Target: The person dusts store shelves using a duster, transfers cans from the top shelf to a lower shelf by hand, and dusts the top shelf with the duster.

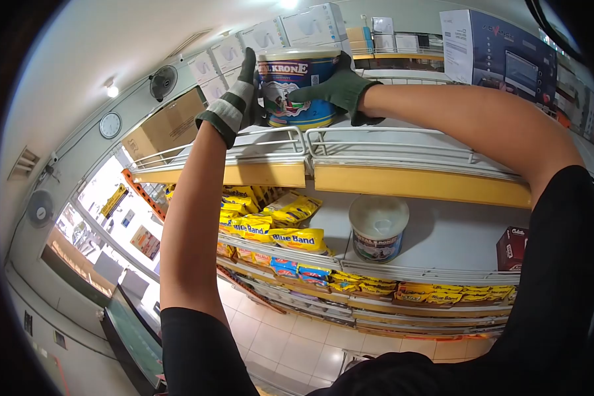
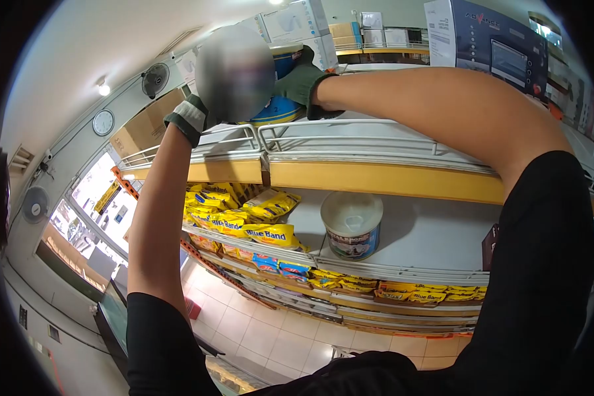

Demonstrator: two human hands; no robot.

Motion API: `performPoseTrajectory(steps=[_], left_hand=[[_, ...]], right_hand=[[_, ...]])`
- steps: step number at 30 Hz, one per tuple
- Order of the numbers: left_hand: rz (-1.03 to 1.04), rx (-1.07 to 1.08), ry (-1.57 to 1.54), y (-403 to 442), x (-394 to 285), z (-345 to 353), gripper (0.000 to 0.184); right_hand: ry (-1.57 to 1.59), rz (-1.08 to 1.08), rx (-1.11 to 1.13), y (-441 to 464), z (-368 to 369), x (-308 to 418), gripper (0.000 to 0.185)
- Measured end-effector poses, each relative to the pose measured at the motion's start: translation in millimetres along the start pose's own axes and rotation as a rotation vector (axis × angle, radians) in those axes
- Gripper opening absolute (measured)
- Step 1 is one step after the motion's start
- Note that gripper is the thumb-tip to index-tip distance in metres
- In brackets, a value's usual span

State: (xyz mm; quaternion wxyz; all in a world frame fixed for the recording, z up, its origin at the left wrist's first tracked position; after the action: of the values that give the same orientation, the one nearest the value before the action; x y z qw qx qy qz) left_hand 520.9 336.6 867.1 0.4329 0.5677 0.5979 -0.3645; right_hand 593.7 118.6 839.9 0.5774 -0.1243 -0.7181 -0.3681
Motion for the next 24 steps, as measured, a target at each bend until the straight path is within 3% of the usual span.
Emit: performPoseTrajectory(steps=[3, 7, 11, 13, 16, 17, 18, 19, 20, 21, 23, 24], left_hand=[[0.01, -0.238, 0.027, -2.8, -7.7, 10.2, 0.111], [0.127, -0.281, -0.005, 3.7, -12.7, 13.2, 0.105], [0.334, -0.358, -0.258, -1.5, -28.1, 14.1, 0.097], [0.527, -0.36, -0.278, -16.8, -45.4, 18.5, 0.106], [0.516, -0.429, -0.278, -45.5, -62.8, 10.2, 0.093], [0.467, -0.483, -0.252, -54.9, -62.7, 2.7, 0.087], [0.484, -0.438, -0.291, -63.4, -63.7, -14.7, 0.077], [0.46, -0.477, -0.347, -94.3, -77.7, 12.8, 0.076], [0.437, -0.518, -0.404, -127.4, -92.6, 42.5, 0.077], [0.502, -0.527, -0.377, -130.4, -85.1, 28.6, 0.08], [0.6, -0.597, -0.381, -144.8, -75.8, 14.8, 0.075], [0.523, -0.545, -0.415, -158.5, -73.7, 8.7, 0.078]], right_hand=[[-0.005, -0.041, -0.015, 6.0, 0.0, -4.3, 0.092], [-0.135, -0.292, 0.011, 25.4, -3.2, -6.7, 0.097], [-0.27, -0.509, -0.092, 35.6, -4.2, 7.9, 0.109], [-0.353, -0.682, -0.063, 36.6, 1.8, 23.0, 0.122], [-0.35, -0.812, 0.077, 15.8, 9.5, 58.1, 0.111], [-0.813, -0.843, 0.232, 24.0, 1.2, 72.3, 0.116], [-0.704, -0.923, 0.169, 16.8, 7.7, 85.0, 0.12], [-0.592, -1.0, 0.107, 8.9, 16.4, 91.7, 0.125], [-0.442, -1.087, 0.114, -0.2, 26.8, 91.9, 0.111], [-0.44, -1.108, 0.131, -11.9, 36.3, 99.1, 0.111], [-0.384, -0.733, 0.307, -32.2, 55.8, 113.4, 0.112], [-0.371, -0.692, 0.342, -38.2, 62.0, 119.5, 0.112]])
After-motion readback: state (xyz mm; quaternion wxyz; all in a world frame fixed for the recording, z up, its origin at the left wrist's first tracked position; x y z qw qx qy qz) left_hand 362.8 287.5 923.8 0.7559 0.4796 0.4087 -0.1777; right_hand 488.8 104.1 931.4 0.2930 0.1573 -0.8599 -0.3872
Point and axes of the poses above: each hand's wrist, its own y-axis towards the middle knuckle, its own z-axis out of the palm, x = y × z, the point moved 2 cm from there along y, towards the middle knuckle, and after that the axes turned 13 degrees about y, right-handed, at the moved point
